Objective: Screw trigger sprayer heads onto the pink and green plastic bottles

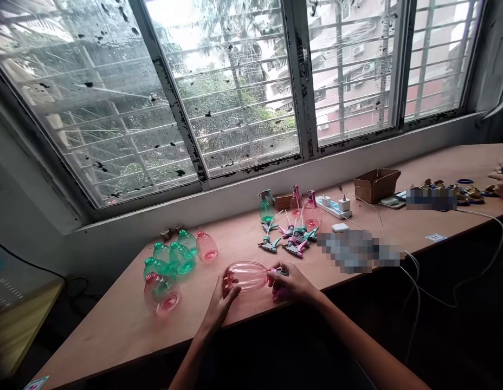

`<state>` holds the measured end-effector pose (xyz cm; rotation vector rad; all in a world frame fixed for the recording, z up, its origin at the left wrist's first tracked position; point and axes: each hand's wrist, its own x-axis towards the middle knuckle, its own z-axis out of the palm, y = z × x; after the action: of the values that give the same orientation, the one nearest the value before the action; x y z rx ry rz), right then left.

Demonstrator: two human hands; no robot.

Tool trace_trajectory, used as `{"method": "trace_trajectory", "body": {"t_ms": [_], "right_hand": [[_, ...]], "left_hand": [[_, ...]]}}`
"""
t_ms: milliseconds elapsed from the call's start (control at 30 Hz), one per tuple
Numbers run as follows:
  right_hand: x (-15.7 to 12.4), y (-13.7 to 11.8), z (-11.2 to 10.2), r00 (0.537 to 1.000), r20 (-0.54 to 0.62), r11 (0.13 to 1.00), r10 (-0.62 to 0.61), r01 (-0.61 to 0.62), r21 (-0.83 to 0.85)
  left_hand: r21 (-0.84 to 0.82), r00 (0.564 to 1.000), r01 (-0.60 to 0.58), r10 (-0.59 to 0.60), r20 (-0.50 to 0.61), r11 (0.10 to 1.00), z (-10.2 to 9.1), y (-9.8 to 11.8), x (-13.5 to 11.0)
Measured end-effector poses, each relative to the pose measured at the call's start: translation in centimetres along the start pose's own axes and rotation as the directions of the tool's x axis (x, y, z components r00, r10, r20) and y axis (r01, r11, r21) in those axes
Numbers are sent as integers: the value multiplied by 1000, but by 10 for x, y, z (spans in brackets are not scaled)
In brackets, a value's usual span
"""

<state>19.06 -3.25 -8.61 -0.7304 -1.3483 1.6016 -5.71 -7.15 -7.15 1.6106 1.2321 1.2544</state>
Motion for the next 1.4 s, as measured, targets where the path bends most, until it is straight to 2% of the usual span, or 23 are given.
{"method": "trace_trajectory", "body": {"t_ms": [100,333,433,567,767,967,1167,1400], "right_hand": [[4,2,-2,1000,-12,999,-24,23,-35],[7,0,-1,1000,-5,997,-29,29,-65],[6,-2,0,1000,1,998,-9,9,-61],[5,-4,-1,1000,18,998,-3,5,-63],[8,2,-5,1000,8,996,-9,10,-83],[4,1,-5,999,9,997,-37,38,-62],[1,-1,-4,999,7,998,-49,50,-40],[3,1,-5,999,30,998,-30,32,-60]], "left_hand": [[-7,999,21,-21,24,1000,-1,2,-2],[76,995,-78,72,73,994,0,-4,-3],[84,996,-38,31,79,996,0,-5,-1],[9,998,27,-28,61,1000,-1,-6,1],[202,990,-140,131,54,969,-2,-6,0],[101,994,-99,93,58,990,1,0,-2],[136,985,-171,164,60,976,3,1,0],[106,989,-136,129,73,985,7,-3,3]]}}
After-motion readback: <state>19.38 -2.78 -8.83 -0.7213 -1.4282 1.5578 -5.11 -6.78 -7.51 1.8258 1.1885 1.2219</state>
